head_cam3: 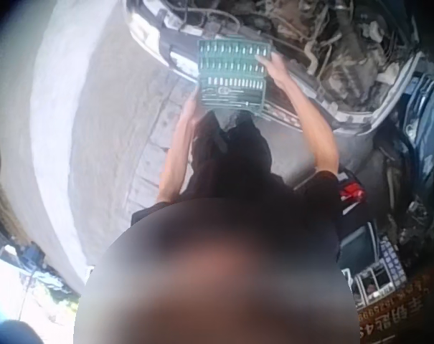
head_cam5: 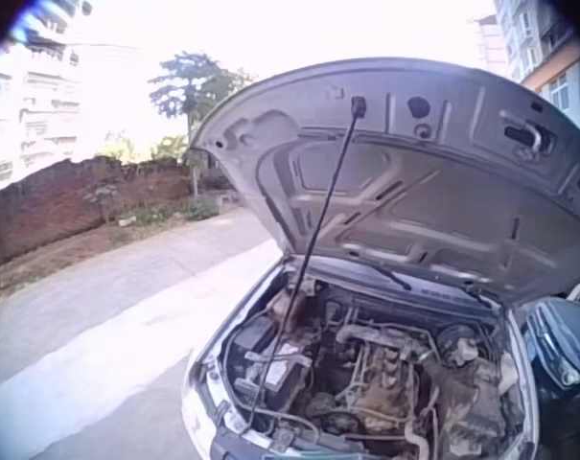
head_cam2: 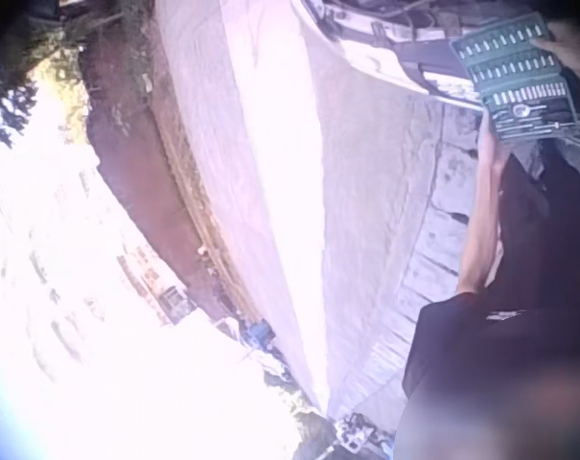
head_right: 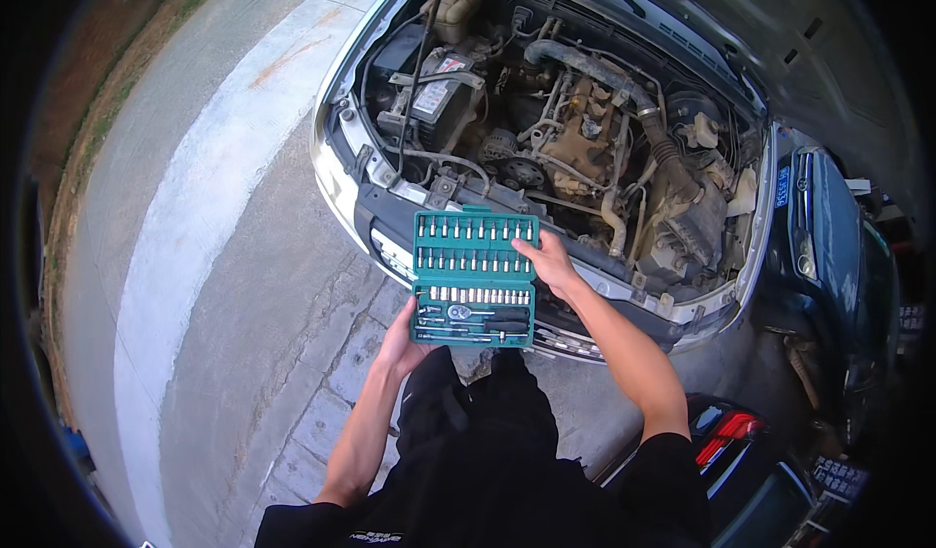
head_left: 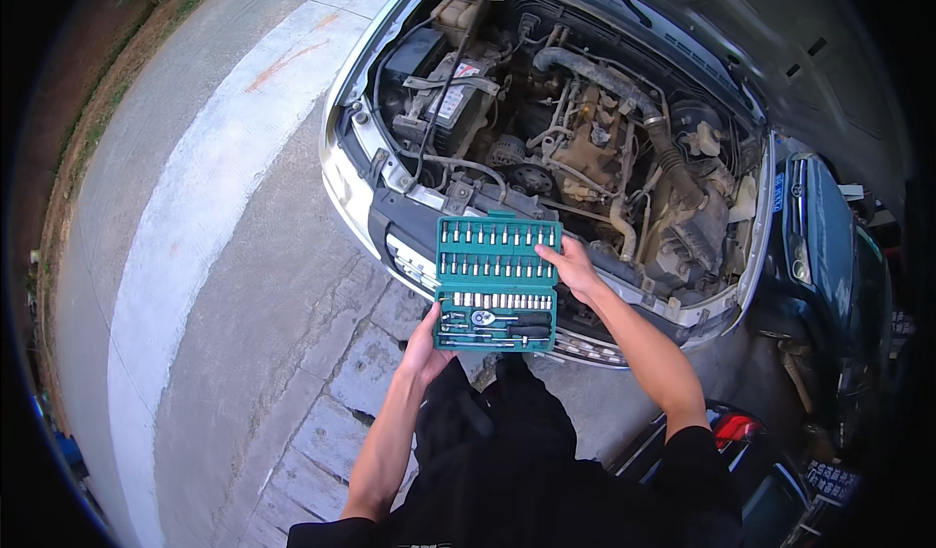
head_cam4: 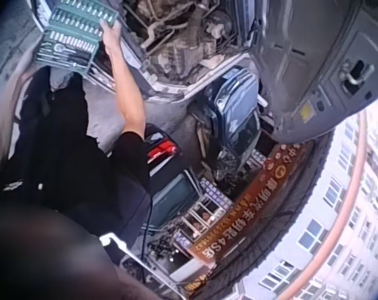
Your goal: The person walks from a workshop to a silver pickup truck with the hood open, opens a green socket set, and uses a socket wrench to loosen and remove a hose clamp on the engine. The person then pulls the hose off the engine and sets it aside.
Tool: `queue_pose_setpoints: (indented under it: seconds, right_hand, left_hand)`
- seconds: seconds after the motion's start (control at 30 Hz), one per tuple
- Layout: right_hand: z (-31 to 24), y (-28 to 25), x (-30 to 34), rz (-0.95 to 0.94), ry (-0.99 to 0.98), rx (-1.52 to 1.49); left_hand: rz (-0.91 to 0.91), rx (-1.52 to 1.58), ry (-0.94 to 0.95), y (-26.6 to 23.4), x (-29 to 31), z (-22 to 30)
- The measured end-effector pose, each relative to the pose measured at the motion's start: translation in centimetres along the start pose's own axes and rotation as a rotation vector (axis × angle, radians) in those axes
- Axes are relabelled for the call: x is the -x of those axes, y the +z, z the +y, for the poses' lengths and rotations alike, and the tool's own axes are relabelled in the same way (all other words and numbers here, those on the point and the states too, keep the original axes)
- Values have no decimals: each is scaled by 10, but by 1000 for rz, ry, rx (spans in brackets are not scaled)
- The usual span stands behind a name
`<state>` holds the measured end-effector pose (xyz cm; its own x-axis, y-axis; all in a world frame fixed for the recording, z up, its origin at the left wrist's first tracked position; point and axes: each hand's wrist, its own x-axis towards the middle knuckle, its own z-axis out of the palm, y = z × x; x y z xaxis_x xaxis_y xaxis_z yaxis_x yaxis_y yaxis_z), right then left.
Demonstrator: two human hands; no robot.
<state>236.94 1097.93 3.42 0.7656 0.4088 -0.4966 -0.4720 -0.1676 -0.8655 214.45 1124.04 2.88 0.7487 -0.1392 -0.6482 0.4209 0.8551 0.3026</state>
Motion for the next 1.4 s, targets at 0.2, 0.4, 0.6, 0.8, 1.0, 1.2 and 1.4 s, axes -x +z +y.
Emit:
queue_pose_setpoints:
  seconds: [0.2,0.4,0.6,0.8,1.0,1.2,1.4]
  right_hand:
    - [23,23,-86,294,-7,208]
    - [38,18,-117,441,73,424]
    - [40,20,-112,539,144,527]
    - [9,57,-58,715,-294,728]
    - [11,100,-22,206,-295,886]
    - [27,127,-34,113,-561,1322]
    - [12,144,-42,80,-516,1620]
  left_hand:
    - [199,-474,148,-52,-101,63]
    - [422,-1195,406,-49,-138,110]
    - [390,-1441,408,-27,-139,135]
    - [395,-1532,395,-33,-143,136]
    - [228,-1374,333,-52,-137,142]
    - [220,-1285,265,-47,-111,149]
    - [220,-1329,271,-53,-96,146]
